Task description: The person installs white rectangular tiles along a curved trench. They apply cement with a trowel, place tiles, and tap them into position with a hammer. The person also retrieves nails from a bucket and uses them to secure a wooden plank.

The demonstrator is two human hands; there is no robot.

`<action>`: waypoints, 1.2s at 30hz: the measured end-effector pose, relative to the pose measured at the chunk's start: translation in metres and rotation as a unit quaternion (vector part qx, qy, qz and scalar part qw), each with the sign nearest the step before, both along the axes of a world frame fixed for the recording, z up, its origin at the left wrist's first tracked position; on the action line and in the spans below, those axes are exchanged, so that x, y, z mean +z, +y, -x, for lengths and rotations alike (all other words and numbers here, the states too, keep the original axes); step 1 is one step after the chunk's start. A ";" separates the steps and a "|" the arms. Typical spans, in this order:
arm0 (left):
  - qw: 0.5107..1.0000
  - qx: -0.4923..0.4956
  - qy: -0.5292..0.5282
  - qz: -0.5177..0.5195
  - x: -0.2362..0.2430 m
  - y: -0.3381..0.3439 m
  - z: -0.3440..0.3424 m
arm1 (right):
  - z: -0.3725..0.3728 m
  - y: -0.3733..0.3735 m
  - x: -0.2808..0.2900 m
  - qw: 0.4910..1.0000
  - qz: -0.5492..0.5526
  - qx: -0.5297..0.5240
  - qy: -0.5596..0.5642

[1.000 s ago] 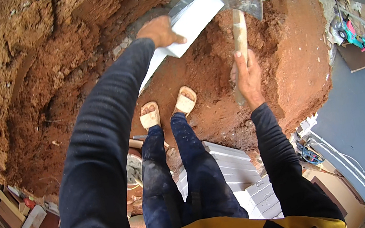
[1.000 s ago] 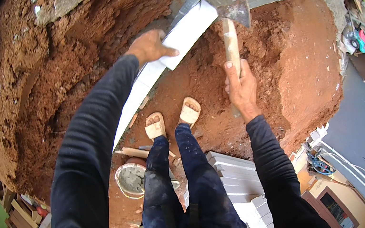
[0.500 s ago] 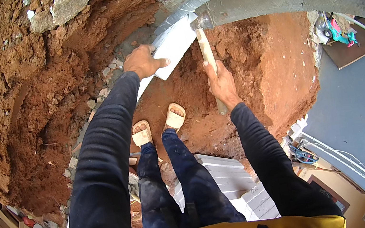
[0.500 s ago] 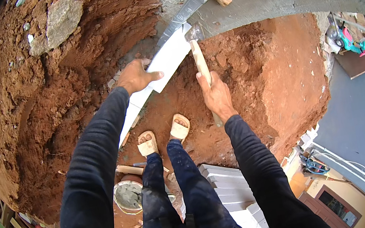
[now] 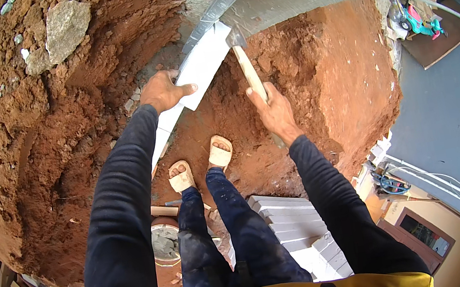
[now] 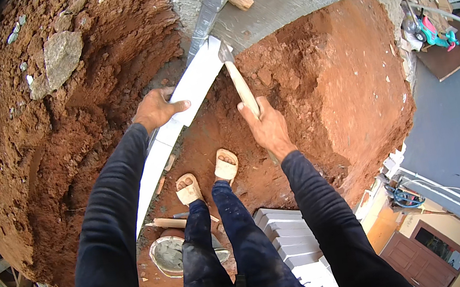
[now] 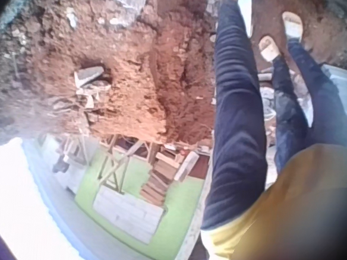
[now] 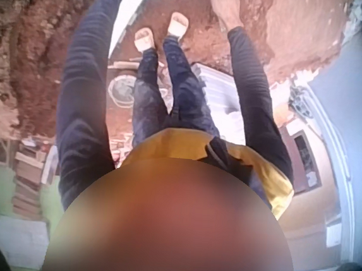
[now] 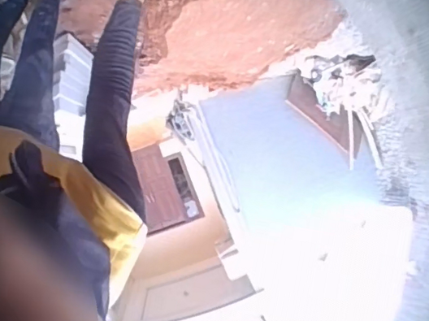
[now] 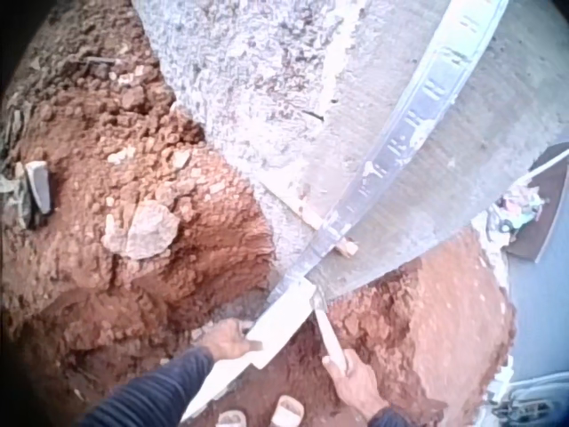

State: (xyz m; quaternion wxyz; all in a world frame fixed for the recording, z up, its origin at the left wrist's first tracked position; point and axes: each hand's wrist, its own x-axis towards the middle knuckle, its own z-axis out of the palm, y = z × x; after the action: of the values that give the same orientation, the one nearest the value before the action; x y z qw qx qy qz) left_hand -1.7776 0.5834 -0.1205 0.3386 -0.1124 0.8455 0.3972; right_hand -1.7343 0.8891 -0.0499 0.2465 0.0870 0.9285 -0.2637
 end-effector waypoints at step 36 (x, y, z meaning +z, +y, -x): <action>0.997 0.055 -0.030 -0.046 -0.004 0.001 -0.008 | -0.073 0.022 0.015 0.945 0.298 -0.077 -0.108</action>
State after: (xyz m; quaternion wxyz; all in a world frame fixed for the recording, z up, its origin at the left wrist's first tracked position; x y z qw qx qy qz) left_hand -1.7696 0.5842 -0.1246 0.3467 -0.1547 0.8084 0.4499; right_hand -1.6615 0.9109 -0.0347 0.3394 0.1087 0.7657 -0.5355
